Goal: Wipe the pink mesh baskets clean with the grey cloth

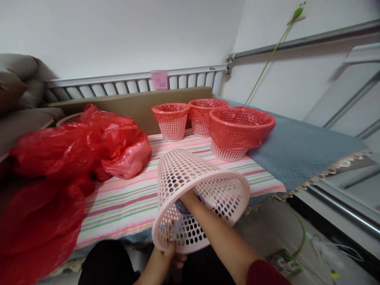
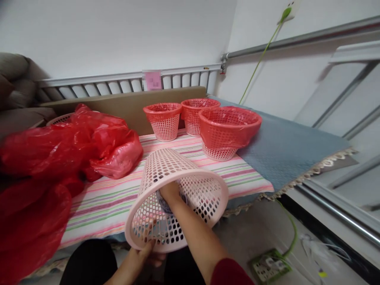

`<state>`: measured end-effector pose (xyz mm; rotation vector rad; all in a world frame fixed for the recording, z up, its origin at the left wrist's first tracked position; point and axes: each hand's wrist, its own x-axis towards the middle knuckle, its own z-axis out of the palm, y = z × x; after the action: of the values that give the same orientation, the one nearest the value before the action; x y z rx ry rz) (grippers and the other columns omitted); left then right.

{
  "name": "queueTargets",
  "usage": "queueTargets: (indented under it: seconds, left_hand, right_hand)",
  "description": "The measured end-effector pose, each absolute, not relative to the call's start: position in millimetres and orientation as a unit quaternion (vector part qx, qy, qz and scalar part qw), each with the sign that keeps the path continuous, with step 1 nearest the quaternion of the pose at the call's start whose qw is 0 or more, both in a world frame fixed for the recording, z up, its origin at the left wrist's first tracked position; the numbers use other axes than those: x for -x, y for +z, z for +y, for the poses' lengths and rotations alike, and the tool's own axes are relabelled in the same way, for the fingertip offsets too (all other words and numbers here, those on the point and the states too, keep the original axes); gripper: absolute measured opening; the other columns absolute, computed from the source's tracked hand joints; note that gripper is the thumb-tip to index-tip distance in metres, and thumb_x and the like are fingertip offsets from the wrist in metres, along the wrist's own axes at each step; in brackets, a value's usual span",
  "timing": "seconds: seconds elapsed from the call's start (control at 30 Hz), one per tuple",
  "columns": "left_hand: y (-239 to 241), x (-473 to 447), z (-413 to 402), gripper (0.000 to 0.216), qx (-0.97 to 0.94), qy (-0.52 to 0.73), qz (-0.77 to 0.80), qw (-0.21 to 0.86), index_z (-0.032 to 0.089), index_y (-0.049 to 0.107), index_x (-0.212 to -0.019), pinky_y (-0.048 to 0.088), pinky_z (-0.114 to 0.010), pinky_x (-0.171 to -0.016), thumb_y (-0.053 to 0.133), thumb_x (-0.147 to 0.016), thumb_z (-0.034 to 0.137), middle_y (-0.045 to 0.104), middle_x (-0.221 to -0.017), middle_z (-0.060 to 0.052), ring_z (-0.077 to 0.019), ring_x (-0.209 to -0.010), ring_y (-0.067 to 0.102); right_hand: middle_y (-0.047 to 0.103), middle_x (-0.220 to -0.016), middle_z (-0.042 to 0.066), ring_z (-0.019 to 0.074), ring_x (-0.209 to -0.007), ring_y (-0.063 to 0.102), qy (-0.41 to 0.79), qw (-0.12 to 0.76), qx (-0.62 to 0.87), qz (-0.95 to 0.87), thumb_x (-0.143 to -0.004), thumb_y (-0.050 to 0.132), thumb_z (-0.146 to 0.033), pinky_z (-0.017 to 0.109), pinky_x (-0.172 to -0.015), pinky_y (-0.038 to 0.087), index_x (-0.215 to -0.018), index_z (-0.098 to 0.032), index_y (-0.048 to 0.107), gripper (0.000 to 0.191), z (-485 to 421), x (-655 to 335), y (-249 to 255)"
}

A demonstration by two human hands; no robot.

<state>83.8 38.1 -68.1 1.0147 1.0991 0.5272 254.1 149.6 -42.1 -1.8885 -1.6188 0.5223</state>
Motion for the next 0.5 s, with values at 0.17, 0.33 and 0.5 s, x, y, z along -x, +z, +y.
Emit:
queueTargets:
  seconds: [0.17, 0.33, 0.5]
  left_hand:
    - [-77.5, -85.9, 31.4, 0.099, -0.415, 0.267, 0.498, 0.713, 0.014, 0.019, -0.143, 0.057, -0.033, -0.054, 0.069, -0.069, 0.056, 0.073, -0.09, -0.013, -0.0266, -0.067, 0.073]
    - [-83.3, -83.2, 31.3, 0.101, -0.4, 0.263, 0.49, 0.729, 0.015, 0.033, -0.137, 0.055, -0.032, -0.056, 0.068, -0.059, 0.069, 0.074, -0.076, -0.006, -0.0248, -0.063, 0.071]
    - [-79.4, -83.4, 35.8, 0.112, -0.402, 0.249, 0.487, 0.734, 0.01, 0.028, -0.14, 0.054, -0.034, -0.059, 0.069, -0.056, 0.071, 0.073, -0.068, -0.007, -0.0253, -0.06, 0.07]
  right_hand:
    - [0.062, -0.111, 0.016, 0.0297, -0.104, 0.056, 0.168, 0.213, 0.718, -0.641, -0.075, 0.05, -0.016, 0.041, -0.091, 0.041, -0.108, -0.013, 0.061, 0.035, 68.9, -245.5, -49.4]
    - [0.059, -0.117, 0.007, 0.0224, -0.108, 0.054, 0.167, 0.167, 0.707, -0.667, -0.074, 0.048, -0.015, 0.032, -0.094, 0.04, -0.116, -0.023, 0.057, 0.044, -26.5, -242.1, -66.5]
    - [0.062, -0.106, 0.008, 0.0233, -0.096, 0.06, 0.126, 0.146, 0.737, -0.647, -0.076, 0.046, -0.016, 0.034, -0.085, 0.044, -0.102, -0.02, 0.06, 0.029, -5.0, -239.8, -60.0]
